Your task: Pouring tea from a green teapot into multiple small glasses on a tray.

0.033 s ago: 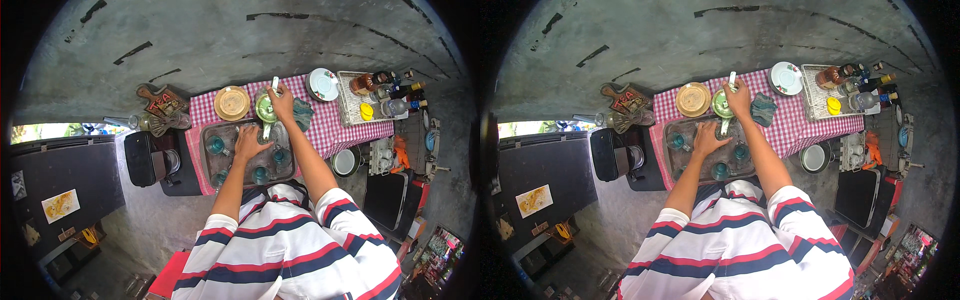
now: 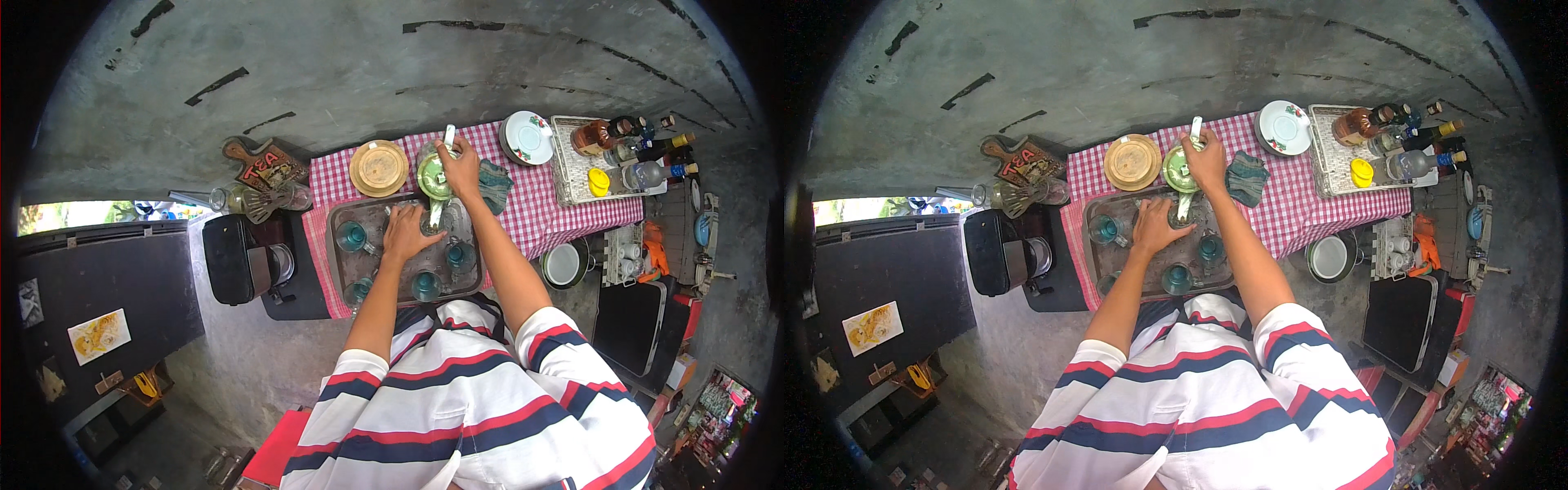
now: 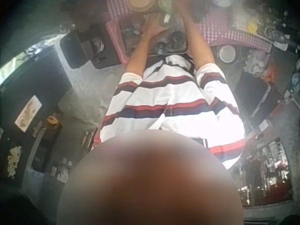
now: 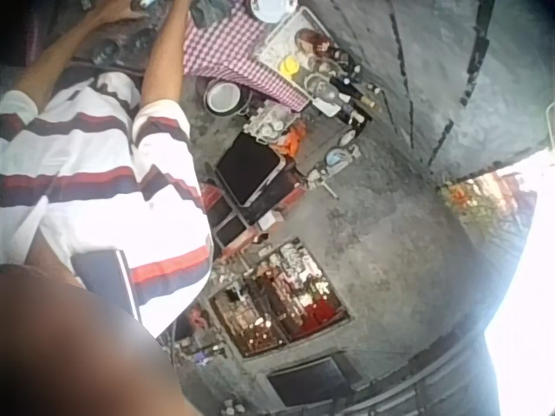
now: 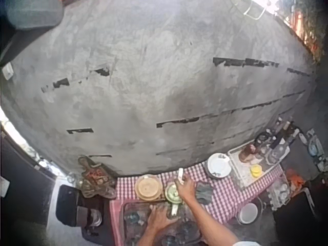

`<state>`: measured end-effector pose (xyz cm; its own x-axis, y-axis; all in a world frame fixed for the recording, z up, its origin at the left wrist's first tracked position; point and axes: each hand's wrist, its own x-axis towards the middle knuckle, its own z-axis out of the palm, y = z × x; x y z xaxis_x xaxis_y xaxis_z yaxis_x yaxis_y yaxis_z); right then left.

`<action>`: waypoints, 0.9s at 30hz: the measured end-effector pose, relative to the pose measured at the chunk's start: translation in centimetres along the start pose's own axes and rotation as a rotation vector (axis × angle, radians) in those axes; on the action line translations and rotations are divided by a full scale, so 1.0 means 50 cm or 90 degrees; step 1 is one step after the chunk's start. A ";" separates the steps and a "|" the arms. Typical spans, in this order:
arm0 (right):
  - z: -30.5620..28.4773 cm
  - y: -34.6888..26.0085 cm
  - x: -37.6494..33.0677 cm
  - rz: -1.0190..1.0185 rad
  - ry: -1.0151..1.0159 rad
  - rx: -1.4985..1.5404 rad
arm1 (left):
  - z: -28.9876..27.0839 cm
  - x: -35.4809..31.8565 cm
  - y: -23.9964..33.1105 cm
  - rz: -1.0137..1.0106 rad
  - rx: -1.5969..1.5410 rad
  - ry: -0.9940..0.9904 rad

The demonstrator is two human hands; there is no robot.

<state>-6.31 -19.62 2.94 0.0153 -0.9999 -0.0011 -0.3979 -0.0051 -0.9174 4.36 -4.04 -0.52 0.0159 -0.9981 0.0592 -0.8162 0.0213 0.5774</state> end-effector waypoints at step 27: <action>0.006 0.005 -0.012 -0.017 0.017 0.008 | 0.002 0.007 -0.005 -0.003 0.021 -0.017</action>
<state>-6.12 -19.01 2.60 0.0011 -0.9994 0.0338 -0.3858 -0.0316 -0.9221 4.50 -4.40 -0.75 0.0047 -0.9994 0.0338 -0.8352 0.0146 0.5498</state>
